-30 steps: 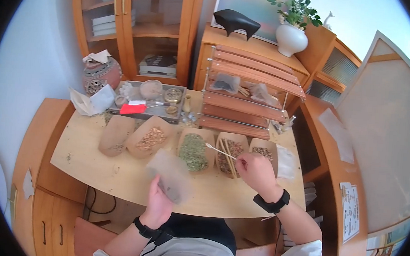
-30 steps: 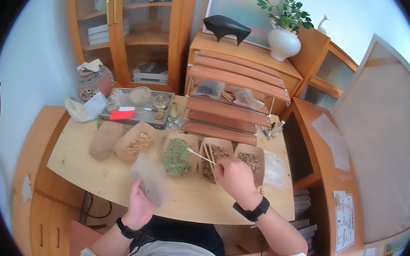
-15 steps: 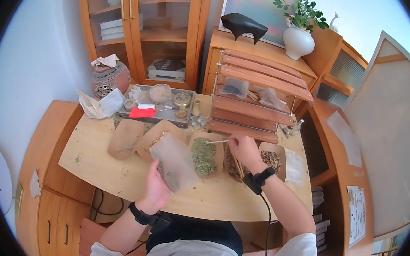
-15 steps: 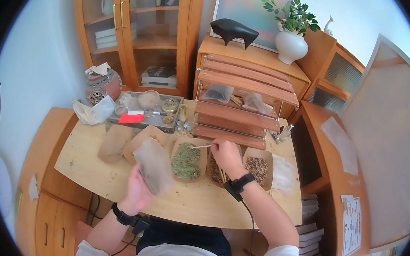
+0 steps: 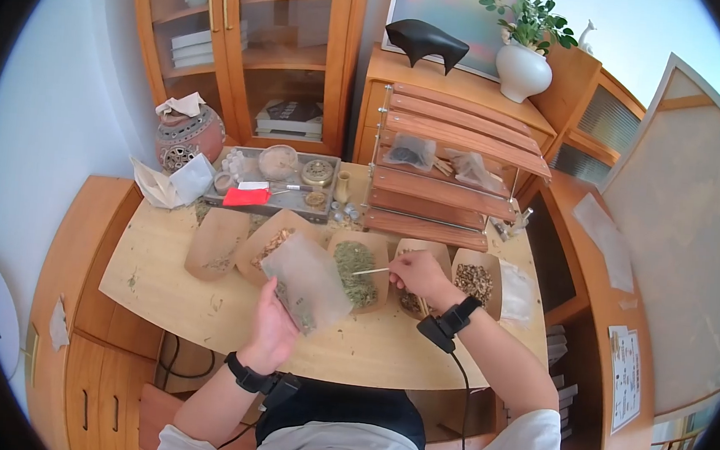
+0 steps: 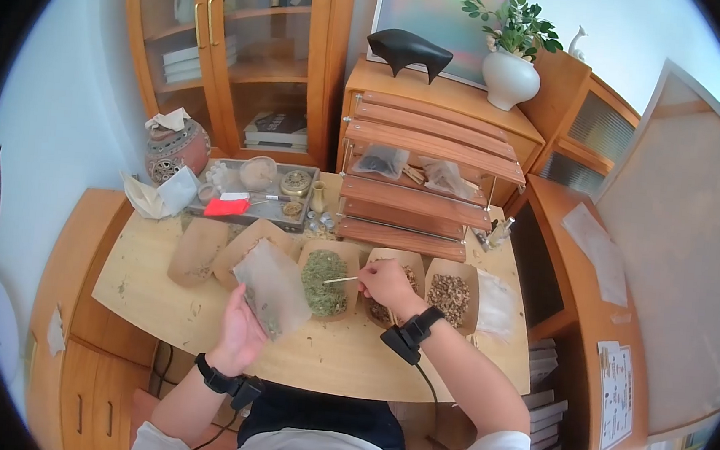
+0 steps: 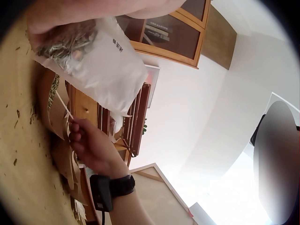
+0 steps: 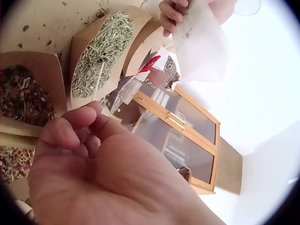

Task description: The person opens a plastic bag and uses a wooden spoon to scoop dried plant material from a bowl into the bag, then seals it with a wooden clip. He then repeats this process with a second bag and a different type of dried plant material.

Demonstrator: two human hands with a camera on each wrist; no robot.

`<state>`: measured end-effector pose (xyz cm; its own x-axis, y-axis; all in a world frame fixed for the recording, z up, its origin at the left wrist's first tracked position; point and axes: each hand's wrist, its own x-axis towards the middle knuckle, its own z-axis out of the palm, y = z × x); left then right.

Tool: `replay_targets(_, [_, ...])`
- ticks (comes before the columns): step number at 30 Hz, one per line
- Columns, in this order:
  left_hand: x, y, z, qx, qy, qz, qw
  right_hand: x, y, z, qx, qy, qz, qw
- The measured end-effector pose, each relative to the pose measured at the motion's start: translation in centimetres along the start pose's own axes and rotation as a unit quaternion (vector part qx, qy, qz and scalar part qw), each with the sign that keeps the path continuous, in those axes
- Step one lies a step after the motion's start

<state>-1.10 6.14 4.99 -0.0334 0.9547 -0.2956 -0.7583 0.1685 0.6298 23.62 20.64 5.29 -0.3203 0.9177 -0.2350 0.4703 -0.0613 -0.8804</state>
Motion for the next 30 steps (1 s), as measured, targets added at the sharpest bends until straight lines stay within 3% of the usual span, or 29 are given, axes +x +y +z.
replay_targets(6, [-0.1,0.0,-0.1,0.001,0.006,0.0,1.0,0.2,-0.5,-0.1,0.077,-0.02,0.084,0.993])
replay_targets(15, [0.4,-0.2,-0.1,0.004,0.015,-0.011,1.0,-1.0,-1.0,-1.4,0.166,-0.04,0.096,0.981])
replay_targets(25, [1.2,-0.4,0.7,0.008,0.006,-0.014,1.0,-4.6,-6.6,-5.4,0.195,-0.02,0.06,0.979])
replay_targets(30, [1.1,-0.6,1.7,0.009,0.002,-0.016,1.0,-5.8,-8.8,-3.9,0.111,-0.032,0.027,0.993])
